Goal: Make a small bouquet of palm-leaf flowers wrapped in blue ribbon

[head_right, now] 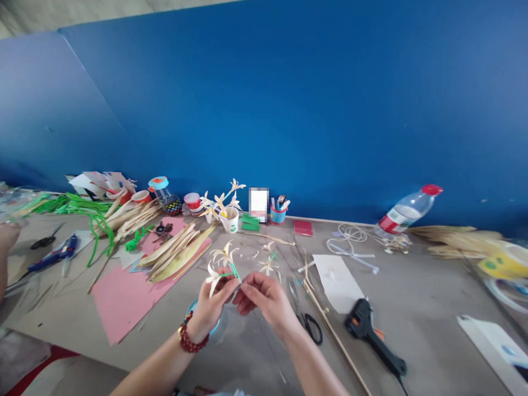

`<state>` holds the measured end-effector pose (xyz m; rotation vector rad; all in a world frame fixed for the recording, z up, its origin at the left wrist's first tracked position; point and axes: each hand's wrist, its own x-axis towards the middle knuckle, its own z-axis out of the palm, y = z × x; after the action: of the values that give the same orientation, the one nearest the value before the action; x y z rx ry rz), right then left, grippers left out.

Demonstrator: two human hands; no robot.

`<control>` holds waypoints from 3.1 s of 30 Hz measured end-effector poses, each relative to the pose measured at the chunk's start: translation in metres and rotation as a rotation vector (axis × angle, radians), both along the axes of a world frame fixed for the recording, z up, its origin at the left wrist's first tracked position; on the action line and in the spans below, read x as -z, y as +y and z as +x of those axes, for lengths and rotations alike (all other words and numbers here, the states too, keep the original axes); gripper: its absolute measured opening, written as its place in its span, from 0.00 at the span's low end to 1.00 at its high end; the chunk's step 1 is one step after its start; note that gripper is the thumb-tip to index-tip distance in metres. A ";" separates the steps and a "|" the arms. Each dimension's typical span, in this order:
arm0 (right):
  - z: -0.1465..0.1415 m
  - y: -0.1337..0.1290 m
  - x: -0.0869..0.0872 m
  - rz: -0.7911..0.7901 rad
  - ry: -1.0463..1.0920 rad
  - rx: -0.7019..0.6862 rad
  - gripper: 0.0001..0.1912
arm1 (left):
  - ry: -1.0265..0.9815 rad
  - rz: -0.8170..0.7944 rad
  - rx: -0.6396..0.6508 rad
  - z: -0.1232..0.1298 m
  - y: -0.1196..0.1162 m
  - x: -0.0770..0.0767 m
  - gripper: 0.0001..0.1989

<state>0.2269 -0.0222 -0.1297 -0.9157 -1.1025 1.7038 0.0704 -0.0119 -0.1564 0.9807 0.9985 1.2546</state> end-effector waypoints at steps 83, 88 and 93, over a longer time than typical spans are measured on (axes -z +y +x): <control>0.052 0.049 0.029 0.156 -0.050 -0.169 0.17 | -0.091 -0.123 0.366 0.026 0.019 -0.015 0.14; 0.056 0.045 0.021 0.156 -0.081 -0.146 0.16 | 0.087 0.063 0.332 0.025 0.017 -0.022 0.12; 0.057 0.041 0.020 0.150 -0.067 -0.116 0.17 | 0.095 0.131 0.407 0.026 0.014 -0.032 0.12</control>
<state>0.2837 0.0189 -0.1497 -0.8330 -1.3312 1.6679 0.0967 0.0018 -0.1245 1.2823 0.7454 0.9483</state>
